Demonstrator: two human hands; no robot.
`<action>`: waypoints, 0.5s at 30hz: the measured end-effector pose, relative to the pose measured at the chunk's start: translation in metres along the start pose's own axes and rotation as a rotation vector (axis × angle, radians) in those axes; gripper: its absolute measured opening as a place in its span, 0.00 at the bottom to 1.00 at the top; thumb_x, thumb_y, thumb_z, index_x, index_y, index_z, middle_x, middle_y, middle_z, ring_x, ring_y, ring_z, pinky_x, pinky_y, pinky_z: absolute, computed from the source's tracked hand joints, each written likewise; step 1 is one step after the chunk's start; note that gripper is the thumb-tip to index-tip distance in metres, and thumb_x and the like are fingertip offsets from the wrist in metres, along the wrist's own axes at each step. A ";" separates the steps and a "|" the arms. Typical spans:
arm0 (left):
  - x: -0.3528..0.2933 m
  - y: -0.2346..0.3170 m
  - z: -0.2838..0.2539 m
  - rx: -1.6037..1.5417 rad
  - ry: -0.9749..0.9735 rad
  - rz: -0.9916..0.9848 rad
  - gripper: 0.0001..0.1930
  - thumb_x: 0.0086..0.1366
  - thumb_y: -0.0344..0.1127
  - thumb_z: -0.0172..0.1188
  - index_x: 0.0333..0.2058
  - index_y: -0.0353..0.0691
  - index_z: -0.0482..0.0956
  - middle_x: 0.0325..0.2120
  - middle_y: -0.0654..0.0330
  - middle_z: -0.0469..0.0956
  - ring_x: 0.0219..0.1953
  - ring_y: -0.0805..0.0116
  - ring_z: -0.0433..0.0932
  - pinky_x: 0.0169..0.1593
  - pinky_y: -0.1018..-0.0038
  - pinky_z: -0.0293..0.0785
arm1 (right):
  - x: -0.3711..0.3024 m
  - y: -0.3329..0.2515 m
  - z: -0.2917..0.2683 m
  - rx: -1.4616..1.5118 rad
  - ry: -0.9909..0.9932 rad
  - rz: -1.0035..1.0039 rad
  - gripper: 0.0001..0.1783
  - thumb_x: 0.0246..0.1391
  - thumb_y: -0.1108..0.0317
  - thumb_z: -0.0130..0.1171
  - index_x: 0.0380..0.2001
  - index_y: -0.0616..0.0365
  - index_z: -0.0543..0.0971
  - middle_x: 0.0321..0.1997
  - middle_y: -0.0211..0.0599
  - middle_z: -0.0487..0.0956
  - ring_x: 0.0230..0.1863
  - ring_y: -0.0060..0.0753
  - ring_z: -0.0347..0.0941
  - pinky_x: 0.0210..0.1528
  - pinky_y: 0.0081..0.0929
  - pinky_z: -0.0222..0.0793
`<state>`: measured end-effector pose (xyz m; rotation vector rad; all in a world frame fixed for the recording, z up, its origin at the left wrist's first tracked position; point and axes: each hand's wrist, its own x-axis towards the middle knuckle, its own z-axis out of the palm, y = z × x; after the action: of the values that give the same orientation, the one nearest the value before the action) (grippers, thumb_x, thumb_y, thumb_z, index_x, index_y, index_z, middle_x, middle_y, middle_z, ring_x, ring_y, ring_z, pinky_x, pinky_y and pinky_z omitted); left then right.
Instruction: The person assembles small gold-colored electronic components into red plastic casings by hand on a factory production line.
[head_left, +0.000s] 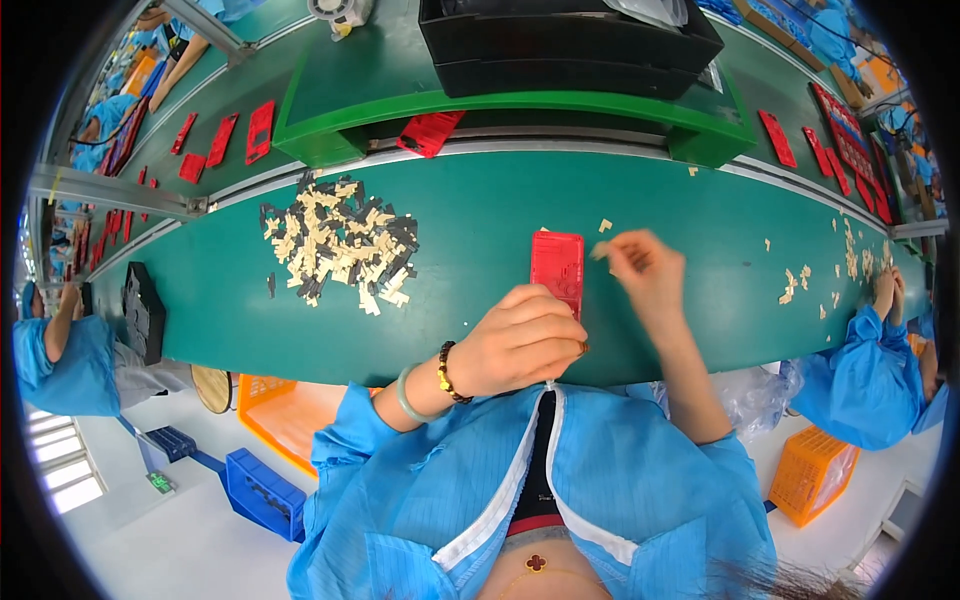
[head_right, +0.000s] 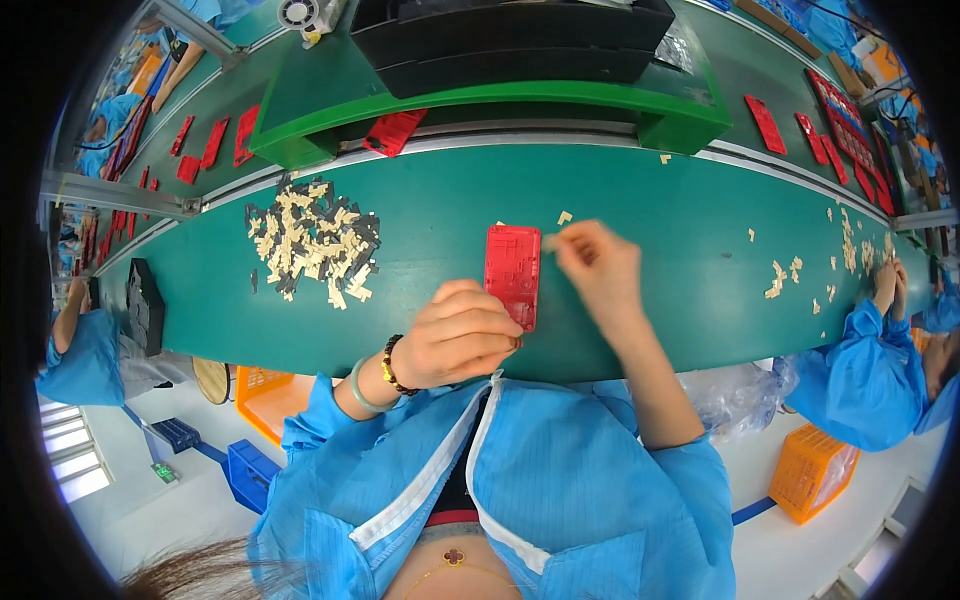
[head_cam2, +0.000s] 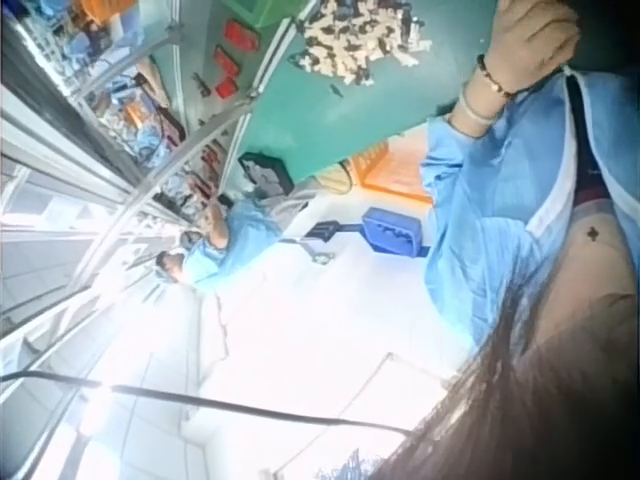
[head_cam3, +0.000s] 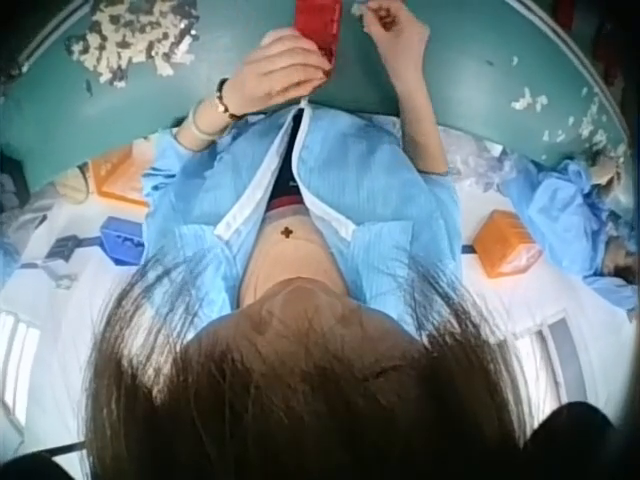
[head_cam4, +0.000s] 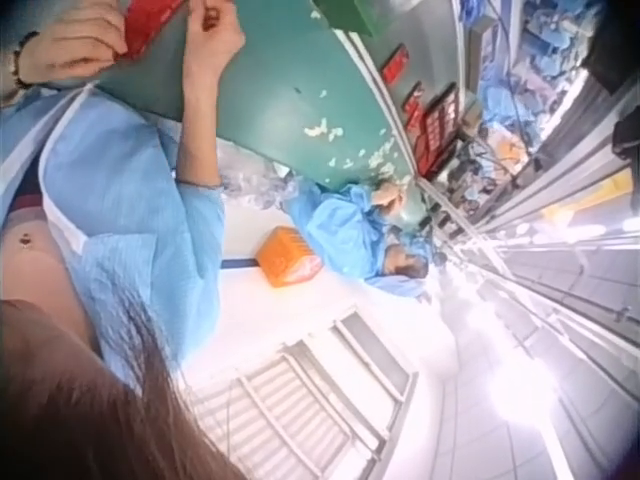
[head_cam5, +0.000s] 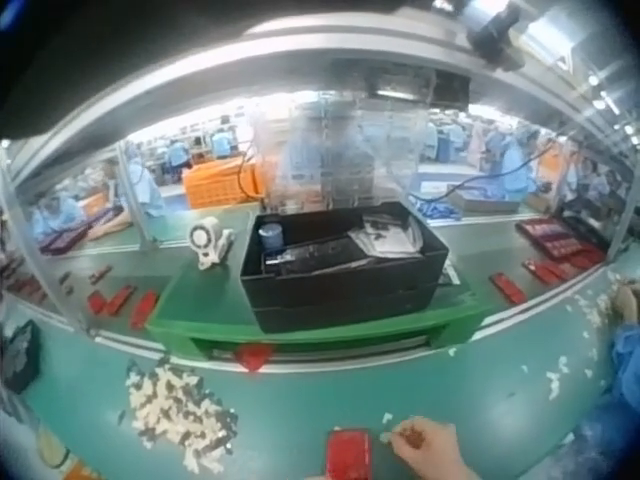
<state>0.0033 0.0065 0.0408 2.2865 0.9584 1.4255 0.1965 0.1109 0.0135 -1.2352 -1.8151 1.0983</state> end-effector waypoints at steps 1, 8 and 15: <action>0.003 0.001 0.002 0.004 -0.030 -0.013 0.07 0.51 0.27 0.65 0.29 0.40 0.76 0.33 0.61 0.79 0.41 0.61 0.76 0.46 0.62 0.70 | 0.006 0.012 -0.013 -0.221 0.080 -0.010 0.06 0.48 0.79 0.62 0.30 0.59 0.77 0.26 0.32 0.76 0.26 0.25 0.73 0.30 0.22 0.70; -0.002 -0.037 0.002 0.270 0.065 0.006 0.09 0.47 0.27 0.65 0.29 0.39 0.77 0.31 0.61 0.78 0.38 0.61 0.75 0.43 0.63 0.71 | 0.001 -0.036 -0.009 0.091 -0.291 -0.296 0.14 0.41 0.72 0.70 0.30 0.57 0.74 0.31 0.34 0.73 0.33 0.31 0.70 0.36 0.26 0.69; 0.001 -0.033 0.004 0.407 0.075 0.060 0.08 0.47 0.30 0.63 0.28 0.40 0.76 0.31 0.61 0.78 0.34 0.63 0.75 0.40 0.66 0.70 | 0.008 -0.041 -0.003 -0.084 -0.427 -0.523 0.13 0.42 0.68 0.69 0.25 0.56 0.72 0.29 0.31 0.73 0.32 0.35 0.70 0.35 0.31 0.66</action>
<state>-0.0056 0.0319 0.0208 2.5774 1.3172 1.4581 0.1809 0.1107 0.0525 -0.5252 -2.3451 1.0332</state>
